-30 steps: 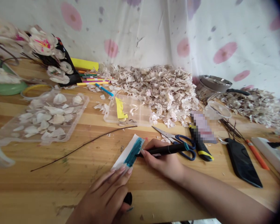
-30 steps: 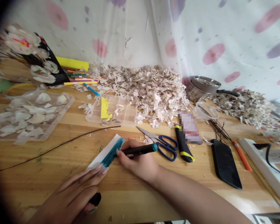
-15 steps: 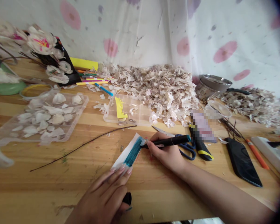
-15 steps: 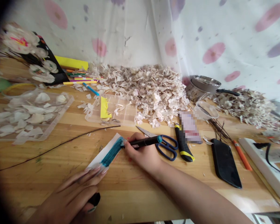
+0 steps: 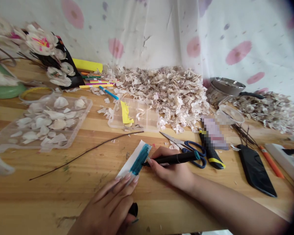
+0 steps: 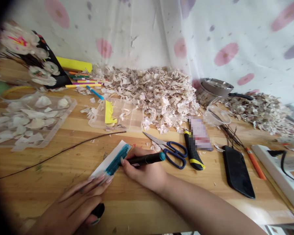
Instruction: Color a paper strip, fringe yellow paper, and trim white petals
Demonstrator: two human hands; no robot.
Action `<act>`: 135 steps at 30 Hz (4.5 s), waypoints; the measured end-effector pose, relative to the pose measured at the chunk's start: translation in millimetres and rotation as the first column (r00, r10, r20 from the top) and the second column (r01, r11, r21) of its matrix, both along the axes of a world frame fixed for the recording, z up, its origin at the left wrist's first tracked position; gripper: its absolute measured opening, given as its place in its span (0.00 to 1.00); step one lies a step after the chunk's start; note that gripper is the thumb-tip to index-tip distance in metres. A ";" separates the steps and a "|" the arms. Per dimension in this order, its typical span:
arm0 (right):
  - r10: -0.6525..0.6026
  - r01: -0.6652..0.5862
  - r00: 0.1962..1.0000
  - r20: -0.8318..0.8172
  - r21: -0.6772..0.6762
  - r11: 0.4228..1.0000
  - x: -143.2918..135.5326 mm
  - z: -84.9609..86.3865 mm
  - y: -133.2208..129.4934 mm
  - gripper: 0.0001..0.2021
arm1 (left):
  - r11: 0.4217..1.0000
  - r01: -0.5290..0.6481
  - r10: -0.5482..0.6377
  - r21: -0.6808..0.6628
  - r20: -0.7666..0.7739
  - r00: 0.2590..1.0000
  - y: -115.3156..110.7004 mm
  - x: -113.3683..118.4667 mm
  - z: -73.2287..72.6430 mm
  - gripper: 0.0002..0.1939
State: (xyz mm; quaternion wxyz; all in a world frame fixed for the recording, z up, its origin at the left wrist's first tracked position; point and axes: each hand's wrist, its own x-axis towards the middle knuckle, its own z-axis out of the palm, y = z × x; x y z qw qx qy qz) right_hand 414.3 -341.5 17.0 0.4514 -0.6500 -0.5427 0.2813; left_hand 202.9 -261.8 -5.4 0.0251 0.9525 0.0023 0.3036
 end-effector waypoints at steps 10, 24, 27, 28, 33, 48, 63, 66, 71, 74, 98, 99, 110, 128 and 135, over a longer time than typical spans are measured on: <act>-0.135 0.134 0.991 -0.021 -0.045 0.990 10.1 -0.9 5.1 0.10 | 0.998 -0.014 0.013 -0.067 -0.023 1.000 -2.7 -5.9 -12.6 0.15; -0.272 0.272 0.879 -0.392 -0.057 0.961 12.3 -3.3 7.3 0.16 | 0.997 -0.041 0.043 -0.072 0.036 0.998 -12.9 -9.1 -15.2 0.16; -0.274 0.277 0.870 -0.410 -0.054 0.959 12.4 -3.9 7.3 0.16 | 0.976 -0.063 0.097 -0.211 0.153 0.983 -28.4 -9.6 -22.7 0.21; -0.271 0.273 0.871 -0.409 -0.055 0.960 12.3 -4.0 7.3 0.16 | 0.968 -0.058 0.103 -0.245 0.175 0.979 -31.7 -9.1 -23.8 0.22; -0.272 0.268 0.876 -0.398 -0.068 0.961 11.9 -4.0 6.2 0.17 | 0.990 -0.049 0.068 -0.132 0.142 0.988 -20.2 -3.0 -13.5 0.20; -0.169 0.149 0.965 -0.199 -0.110 0.983 8.3 0.4 -9.3 0.12 | 0.997 0.034 -0.030 0.067 -0.049 0.998 -6.1 1.9 3.6 0.18; -0.229 0.220 0.964 -0.137 -0.074 0.973 11.3 5.6 -12.6 0.09 | 1.000 -0.020 0.019 -0.009 -0.131 0.991 -14.3 21.1 13.4 0.17; -0.228 0.224 0.968 -0.106 -0.052 0.973 11.4 6.1 -14.4 0.09 | 1.000 -0.010 0.009 -0.004 -0.132 0.991 -13.3 21.7 10.3 0.16; -0.142 0.142 0.990 -0.005 -0.016 0.990 10.4 4.4 -16.0 0.09 | 1.000 -0.031 0.030 -0.007 -0.093 0.995 -16.8 22.8 7.3 0.18; -0.130 0.130 0.991 0.024 0.009 0.991 10.6 4.2 -17.0 0.09 | 0.995 -0.083 0.081 -0.050 -0.047 0.996 -21.8 26.5 5.2 0.21; -0.067 0.065 0.997 0.049 0.049 0.997 12.2 5.7 -18.6 0.08 | 0.996 -0.079 0.076 -0.034 -0.077 0.994 -17.9 26.9 8.4 0.21; -0.032 0.030 0.998 0.060 0.035 0.999 11.4 5.8 -19.3 0.08 | 0.996 -0.079 0.076 -0.036 -0.077 0.994 -17.6 27.0 8.8 0.20; -0.136 0.130 0.986 0.098 0.068 0.989 22.9 1.7 -11.4 0.08 | 0.994 -0.074 0.063 -0.079 -0.123 0.990 -18.6 24.8 10.7 0.18; 0.006 -0.012 0.997 0.076 0.079 0.997 24.5 7.0 -17.1 0.07 | 0.990 -0.067 0.051 -0.121 -0.133 0.990 -18.2 24.8 11.5 0.16; 0.026 -0.024 0.996 0.084 -0.021 0.999 22.8 4.6 -15.6 0.08 | 0.990 -0.065 0.048 -0.122 -0.140 0.989 -16.6 26.1 13.0 0.17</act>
